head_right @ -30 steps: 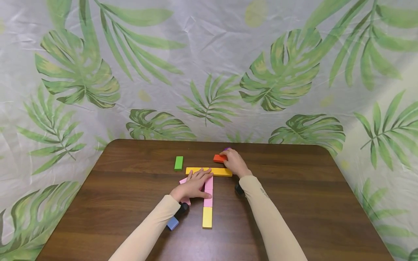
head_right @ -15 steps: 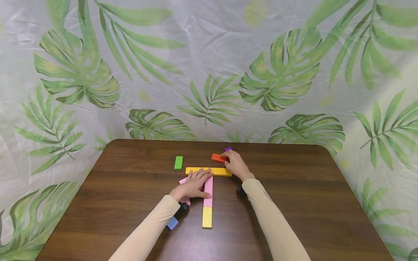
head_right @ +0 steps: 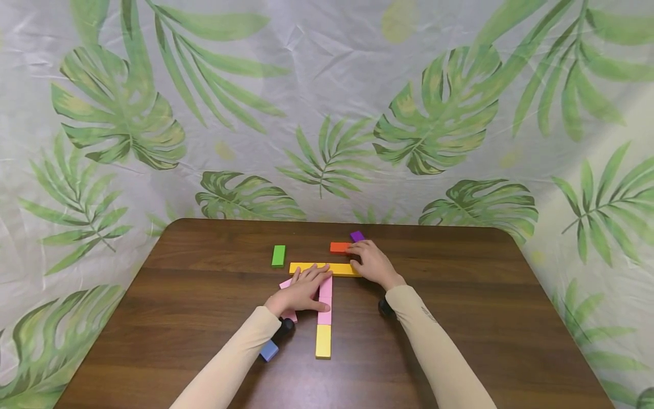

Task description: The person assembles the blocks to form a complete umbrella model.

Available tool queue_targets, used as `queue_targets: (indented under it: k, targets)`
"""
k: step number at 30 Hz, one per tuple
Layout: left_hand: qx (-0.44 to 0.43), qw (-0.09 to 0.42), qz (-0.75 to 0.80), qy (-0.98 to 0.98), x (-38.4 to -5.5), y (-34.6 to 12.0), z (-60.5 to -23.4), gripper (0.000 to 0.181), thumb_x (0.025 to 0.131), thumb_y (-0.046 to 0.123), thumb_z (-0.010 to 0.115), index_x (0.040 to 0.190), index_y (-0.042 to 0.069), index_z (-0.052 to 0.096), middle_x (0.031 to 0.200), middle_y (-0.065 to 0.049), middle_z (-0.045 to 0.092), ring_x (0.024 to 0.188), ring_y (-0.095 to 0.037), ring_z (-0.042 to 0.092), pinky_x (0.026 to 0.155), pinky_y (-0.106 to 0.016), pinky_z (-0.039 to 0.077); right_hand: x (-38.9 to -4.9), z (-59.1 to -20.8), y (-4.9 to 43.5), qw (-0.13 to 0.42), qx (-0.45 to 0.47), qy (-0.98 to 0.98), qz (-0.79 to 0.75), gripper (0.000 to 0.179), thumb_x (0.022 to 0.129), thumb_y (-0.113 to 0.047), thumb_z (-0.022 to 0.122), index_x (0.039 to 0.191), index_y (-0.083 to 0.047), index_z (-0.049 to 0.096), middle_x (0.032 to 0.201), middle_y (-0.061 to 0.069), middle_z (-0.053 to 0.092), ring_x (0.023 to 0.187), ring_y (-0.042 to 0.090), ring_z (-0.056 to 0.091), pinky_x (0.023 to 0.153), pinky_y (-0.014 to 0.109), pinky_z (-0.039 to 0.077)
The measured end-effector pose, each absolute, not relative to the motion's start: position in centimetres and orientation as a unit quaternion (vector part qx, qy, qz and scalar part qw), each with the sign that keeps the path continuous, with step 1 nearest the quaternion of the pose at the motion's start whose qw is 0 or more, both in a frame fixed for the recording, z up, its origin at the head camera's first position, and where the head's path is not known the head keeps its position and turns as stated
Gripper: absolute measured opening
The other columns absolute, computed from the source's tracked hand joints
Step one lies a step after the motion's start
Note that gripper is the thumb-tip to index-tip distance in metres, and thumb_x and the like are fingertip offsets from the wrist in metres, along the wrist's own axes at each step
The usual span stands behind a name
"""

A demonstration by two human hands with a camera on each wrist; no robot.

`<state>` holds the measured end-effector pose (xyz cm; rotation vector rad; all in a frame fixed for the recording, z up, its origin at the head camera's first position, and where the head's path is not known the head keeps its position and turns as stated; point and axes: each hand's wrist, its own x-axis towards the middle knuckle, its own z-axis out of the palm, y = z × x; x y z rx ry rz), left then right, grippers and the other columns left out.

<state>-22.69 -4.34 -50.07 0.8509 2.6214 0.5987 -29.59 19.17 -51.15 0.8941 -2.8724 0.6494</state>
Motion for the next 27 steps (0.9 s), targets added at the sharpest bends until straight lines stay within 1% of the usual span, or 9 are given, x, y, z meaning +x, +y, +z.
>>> queue_targets:
  k: [13, 17, 27]
  targets:
    - [0.294, 0.164, 0.204, 0.919, -22.7, -4.3, -50.1, 0.082, 0.086, 0.042, 0.069, 0.15, 0.01, 0.03, 0.158, -0.005, 0.018, 0.144, -0.029, 0.009, 0.111, -0.057, -0.001, -30.8, -50.8, 18.6, 0.005, 0.285, -0.939, 0.192, 0.04, 0.091, -0.015, 0.06, 0.128, 0.001, 0.059, 0.135, 0.019, 0.052, 0.128, 0.043, 0.037, 0.106, 0.053, 0.028]
    - [0.291, 0.168, 0.202, 0.92, -22.7, -4.2, -50.1, 0.082, 0.086, 0.043, 0.068, 0.151, 0.011, 0.029, 0.158, -0.004, 0.018, 0.144, -0.028, 0.008, 0.111, -0.056, -0.001, -31.2, -50.5, 18.4, -0.015, 0.269, -0.944, 0.19, 0.043, 0.092, -0.017, 0.059, 0.132, -0.001, 0.057, 0.138, 0.019, 0.049, 0.13, 0.042, 0.035, 0.106, 0.054, 0.027]
    - [0.29, 0.163, 0.19, 0.924, -22.8, -4.1, -50.3, 0.082, 0.086, 0.043, 0.069, 0.151, 0.011, 0.029, 0.158, -0.003, 0.018, 0.144, -0.027, 0.009, 0.111, -0.056, 0.001, -32.2, -50.5, 18.1, -0.037, 0.241, -0.953, 0.182, 0.047, 0.094, -0.02, 0.059, 0.137, -0.005, 0.052, 0.142, 0.018, 0.045, 0.136, 0.041, 0.028, 0.105, 0.06, 0.025]
